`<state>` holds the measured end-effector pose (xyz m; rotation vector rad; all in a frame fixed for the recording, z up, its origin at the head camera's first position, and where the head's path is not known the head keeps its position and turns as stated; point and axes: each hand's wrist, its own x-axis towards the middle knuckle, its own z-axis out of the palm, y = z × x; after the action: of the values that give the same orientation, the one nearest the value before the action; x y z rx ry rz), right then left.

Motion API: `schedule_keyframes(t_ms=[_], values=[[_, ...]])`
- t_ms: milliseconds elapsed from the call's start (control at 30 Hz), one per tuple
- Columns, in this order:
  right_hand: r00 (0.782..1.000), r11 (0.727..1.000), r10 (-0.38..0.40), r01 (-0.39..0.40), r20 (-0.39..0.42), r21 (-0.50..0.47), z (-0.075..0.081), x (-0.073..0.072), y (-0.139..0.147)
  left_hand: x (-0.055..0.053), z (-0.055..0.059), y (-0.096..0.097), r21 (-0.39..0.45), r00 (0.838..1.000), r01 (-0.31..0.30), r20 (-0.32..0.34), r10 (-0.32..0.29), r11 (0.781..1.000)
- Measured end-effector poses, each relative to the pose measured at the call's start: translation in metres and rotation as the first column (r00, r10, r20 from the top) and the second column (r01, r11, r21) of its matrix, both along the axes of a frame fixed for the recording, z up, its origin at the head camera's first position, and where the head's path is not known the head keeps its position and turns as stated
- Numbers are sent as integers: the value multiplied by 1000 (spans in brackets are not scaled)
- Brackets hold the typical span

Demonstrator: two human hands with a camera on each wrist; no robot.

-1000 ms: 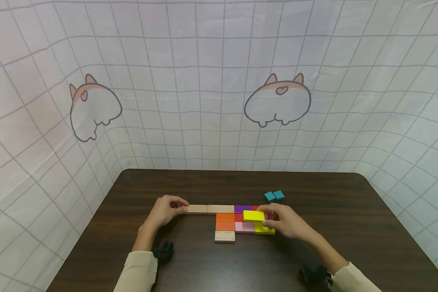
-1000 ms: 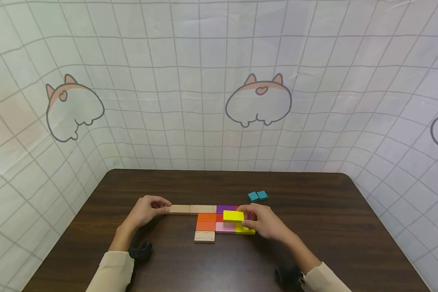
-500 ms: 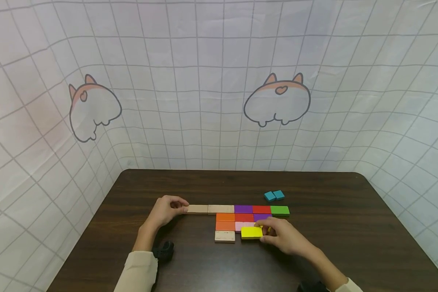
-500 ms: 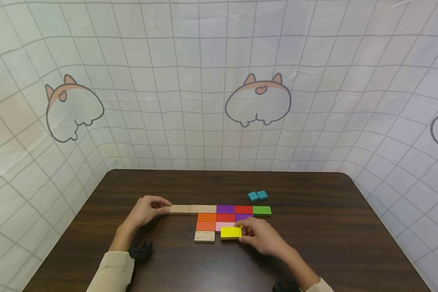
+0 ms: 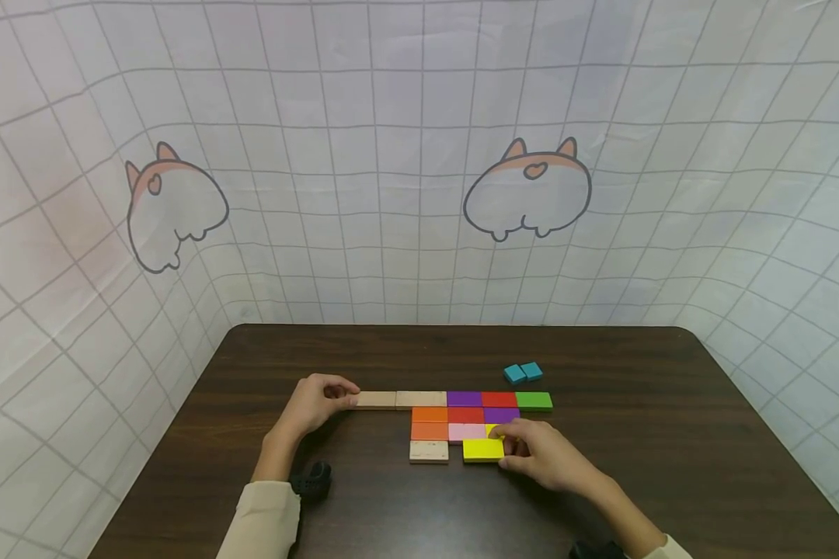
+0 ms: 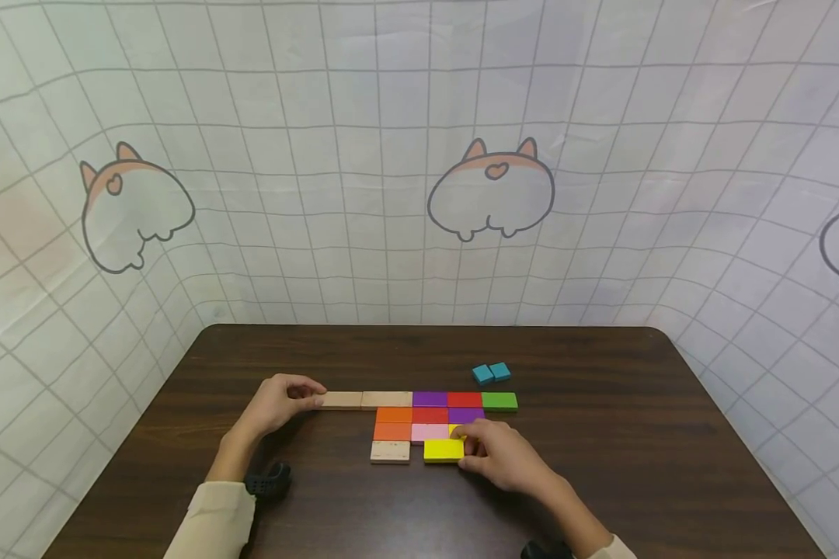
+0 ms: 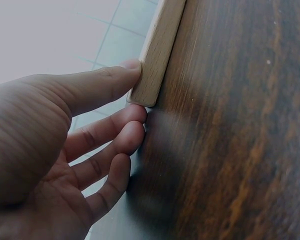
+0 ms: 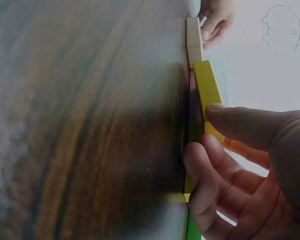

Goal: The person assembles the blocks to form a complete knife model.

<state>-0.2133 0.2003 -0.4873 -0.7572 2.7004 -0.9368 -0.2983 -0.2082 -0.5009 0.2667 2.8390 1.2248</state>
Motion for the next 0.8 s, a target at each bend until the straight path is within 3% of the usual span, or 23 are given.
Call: schedule_keyframes(t_ms=[800], values=[[1000, 999, -26, 26, 15, -26, 1, 1, -4, 2, 0, 0, 9, 1000, 2, 8, -2, 1000]])
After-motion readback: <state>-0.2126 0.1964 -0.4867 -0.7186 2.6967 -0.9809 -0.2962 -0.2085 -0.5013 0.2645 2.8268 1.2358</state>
